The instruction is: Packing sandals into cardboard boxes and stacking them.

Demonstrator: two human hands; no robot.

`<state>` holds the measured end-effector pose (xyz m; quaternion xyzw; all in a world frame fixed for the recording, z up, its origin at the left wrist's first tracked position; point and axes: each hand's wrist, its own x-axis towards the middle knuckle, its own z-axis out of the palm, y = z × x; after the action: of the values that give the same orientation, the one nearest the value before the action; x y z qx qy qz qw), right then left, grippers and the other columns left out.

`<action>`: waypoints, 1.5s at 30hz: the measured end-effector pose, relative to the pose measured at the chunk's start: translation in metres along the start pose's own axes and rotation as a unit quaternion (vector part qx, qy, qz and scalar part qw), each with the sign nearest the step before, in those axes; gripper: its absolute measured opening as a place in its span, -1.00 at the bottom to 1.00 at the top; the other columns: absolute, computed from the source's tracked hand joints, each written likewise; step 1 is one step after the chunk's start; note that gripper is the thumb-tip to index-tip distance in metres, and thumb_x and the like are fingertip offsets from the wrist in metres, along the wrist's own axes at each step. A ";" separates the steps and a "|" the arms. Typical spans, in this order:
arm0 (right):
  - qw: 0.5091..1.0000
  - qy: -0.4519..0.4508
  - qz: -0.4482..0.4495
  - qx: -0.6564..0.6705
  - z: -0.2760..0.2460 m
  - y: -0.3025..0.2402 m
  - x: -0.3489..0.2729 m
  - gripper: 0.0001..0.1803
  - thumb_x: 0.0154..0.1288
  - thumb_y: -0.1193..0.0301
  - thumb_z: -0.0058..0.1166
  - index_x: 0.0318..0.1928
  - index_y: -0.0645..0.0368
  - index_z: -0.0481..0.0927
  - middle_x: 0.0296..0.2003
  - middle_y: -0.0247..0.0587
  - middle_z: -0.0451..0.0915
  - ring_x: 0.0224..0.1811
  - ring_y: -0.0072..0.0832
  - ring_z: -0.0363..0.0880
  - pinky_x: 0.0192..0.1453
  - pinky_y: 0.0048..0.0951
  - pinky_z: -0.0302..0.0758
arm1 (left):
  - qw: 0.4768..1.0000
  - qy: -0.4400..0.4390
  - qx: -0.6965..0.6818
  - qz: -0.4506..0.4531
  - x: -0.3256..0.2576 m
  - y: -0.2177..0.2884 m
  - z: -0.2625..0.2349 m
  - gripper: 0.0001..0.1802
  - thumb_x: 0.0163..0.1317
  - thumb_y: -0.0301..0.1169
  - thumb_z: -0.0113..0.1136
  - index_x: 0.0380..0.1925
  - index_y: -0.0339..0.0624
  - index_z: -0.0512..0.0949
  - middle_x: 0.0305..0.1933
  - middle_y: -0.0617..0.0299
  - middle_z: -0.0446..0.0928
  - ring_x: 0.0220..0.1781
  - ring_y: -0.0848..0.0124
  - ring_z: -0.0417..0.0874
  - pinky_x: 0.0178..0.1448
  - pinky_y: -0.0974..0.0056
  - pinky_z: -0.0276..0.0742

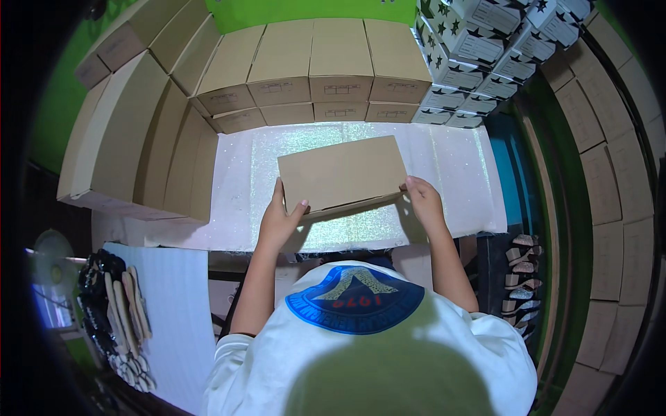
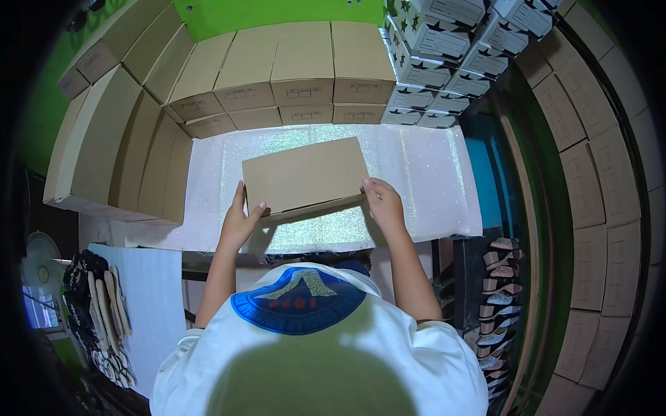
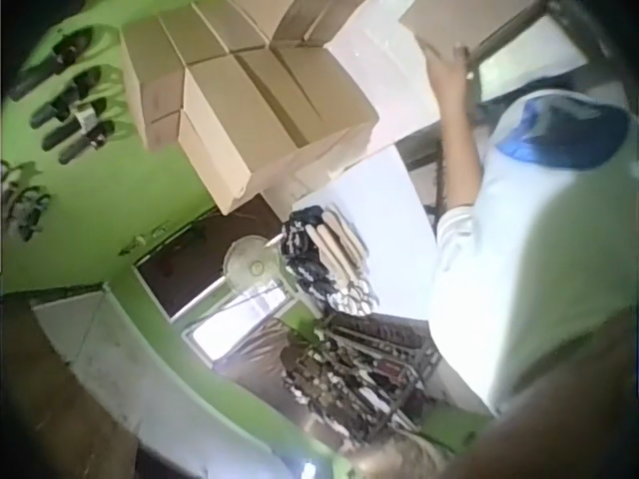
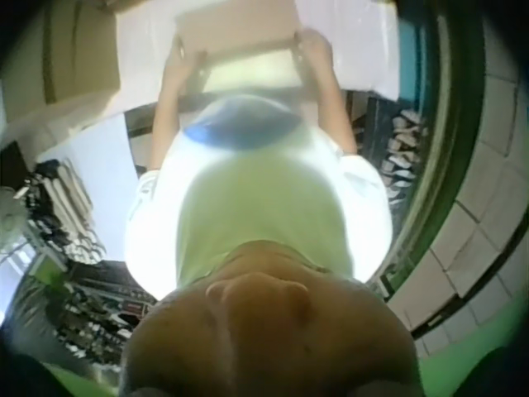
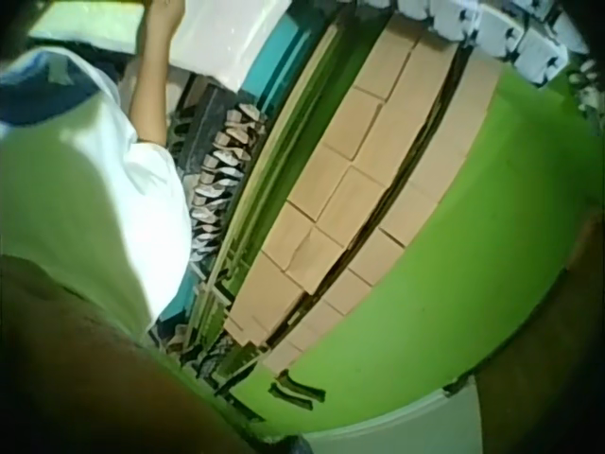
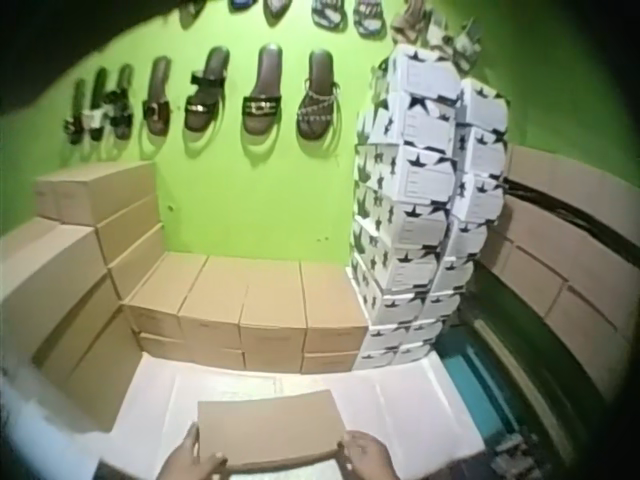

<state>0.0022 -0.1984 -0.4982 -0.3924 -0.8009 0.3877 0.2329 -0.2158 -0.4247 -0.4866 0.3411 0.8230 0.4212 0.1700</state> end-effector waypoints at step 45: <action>0.946 -0.038 -0.087 -0.310 0.033 -0.017 0.063 -0.39 0.11 0.29 0.08 0.21 0.05 0.26 0.28 -0.10 0.15 0.27 -0.11 0.18 0.32 0.02 0.05 | 0.926 -0.041 0.366 0.082 0.095 0.005 0.011 -0.23 0.08 -0.11 0.16 0.29 -0.02 0.11 0.41 0.03 -0.06 0.42 -0.03 -0.08 0.33 -0.31 -0.29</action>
<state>-0.0646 -0.1680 -0.4998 -0.3585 -0.9210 0.1131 0.1020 -0.2746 -0.3490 -0.4881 0.4632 0.8812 0.0893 0.0316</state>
